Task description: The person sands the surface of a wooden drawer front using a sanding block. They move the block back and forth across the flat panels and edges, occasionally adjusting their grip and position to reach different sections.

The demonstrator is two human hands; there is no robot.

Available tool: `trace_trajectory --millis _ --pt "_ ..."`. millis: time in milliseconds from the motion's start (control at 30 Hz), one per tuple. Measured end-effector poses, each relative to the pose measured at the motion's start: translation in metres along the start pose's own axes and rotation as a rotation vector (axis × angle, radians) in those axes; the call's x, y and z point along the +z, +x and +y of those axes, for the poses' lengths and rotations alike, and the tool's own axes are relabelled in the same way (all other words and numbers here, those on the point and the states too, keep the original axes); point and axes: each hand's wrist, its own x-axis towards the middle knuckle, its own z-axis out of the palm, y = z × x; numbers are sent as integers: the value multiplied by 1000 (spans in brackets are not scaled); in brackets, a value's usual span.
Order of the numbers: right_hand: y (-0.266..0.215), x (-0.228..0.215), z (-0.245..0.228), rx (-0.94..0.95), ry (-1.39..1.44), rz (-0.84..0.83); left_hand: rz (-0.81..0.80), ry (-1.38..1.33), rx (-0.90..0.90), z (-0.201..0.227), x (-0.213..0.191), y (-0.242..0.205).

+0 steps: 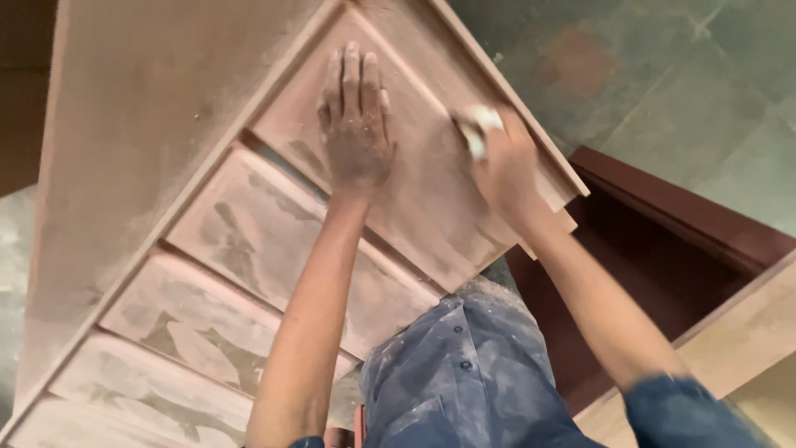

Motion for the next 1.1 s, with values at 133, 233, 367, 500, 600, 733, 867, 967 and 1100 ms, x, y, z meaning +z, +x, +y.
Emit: trace_trajectory --millis 133,233,367,500,600,733,867,967,1100 --pt "55 21 -17 -141 -38 -5 28 -15 -81 -3 0 -4" --pt "39 0 -23 -66 -36 -34 19 -17 -98 -3 2 1" --pt "40 3 -31 -73 -17 -16 21 0 -112 0 -1 0" --pt "111 62 -30 -170 46 84 52 -17 -132 -2 0 1" --pt "144 78 -33 -251 39 87 63 -48 -162 -3 0 -2" --pt "100 40 -33 -205 112 28 76 -44 -145 -5 2 2" --pt "89 37 -37 -207 24 33 121 -43 -118 -3 3 3" --pt "134 70 -33 -246 40 74 73 1 -132 -3 2 0" --pt "140 75 -32 -287 6 80 47 -54 -136 -3 4 -3"
